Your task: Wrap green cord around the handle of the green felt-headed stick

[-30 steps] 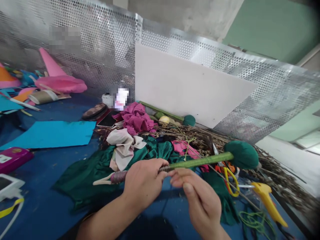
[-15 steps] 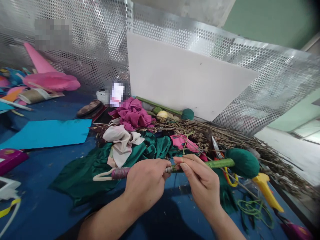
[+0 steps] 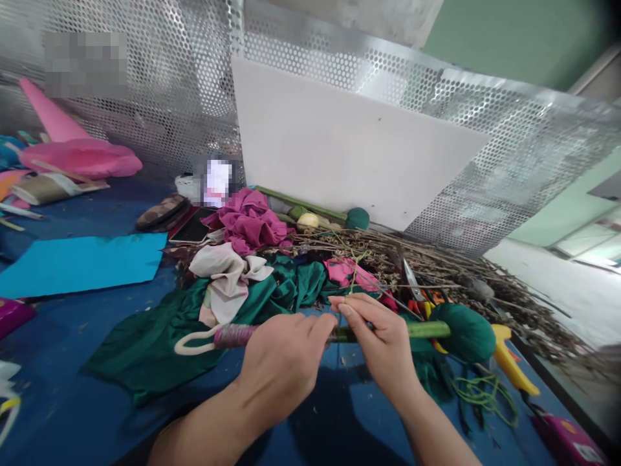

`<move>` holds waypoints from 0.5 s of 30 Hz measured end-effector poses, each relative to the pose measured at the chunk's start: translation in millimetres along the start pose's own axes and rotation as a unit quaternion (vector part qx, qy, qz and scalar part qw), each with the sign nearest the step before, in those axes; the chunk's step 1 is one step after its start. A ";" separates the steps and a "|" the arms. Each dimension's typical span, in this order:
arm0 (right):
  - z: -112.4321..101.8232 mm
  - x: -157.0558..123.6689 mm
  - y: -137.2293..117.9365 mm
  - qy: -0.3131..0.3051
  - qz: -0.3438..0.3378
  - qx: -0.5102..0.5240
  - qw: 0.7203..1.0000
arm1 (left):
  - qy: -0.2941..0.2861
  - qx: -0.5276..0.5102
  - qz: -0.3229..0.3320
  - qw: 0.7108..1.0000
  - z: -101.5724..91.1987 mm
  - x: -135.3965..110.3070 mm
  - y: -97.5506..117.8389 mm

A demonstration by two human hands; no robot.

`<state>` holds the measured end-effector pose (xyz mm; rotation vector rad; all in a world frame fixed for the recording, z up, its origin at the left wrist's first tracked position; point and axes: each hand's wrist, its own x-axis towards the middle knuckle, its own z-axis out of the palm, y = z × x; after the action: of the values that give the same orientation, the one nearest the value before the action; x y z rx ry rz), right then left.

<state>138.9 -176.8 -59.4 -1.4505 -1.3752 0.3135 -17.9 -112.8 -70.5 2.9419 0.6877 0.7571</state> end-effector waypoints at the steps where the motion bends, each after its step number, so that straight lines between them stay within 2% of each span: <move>1: -0.6 0.6 0.4 0.002 0.002 0.001 1.000 | 0.010 0.004 0.015 1.000 -0.1 0.1 -0.2; 7: -0.6 2.8 2.6 -0.020 -0.003 0.000 1.000 | 0.037 0.030 0.098 0.994 -1.9 3.2 -2.3; 11: -1.7 3.5 1.3 -0.029 0.004 0.021 0.999 | 0.076 0.028 0.103 0.991 -3.4 4.6 -5.0; 15: -23.4 6.2 -0.3 -0.046 0.050 0.083 0.994 | 0.105 0.019 0.081 0.991 -10.2 7.5 -14.8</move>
<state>158.6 -183.2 -46.9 -1.3821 -1.3201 0.5528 -22.9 -97.1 -60.0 3.0081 0.4819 1.0909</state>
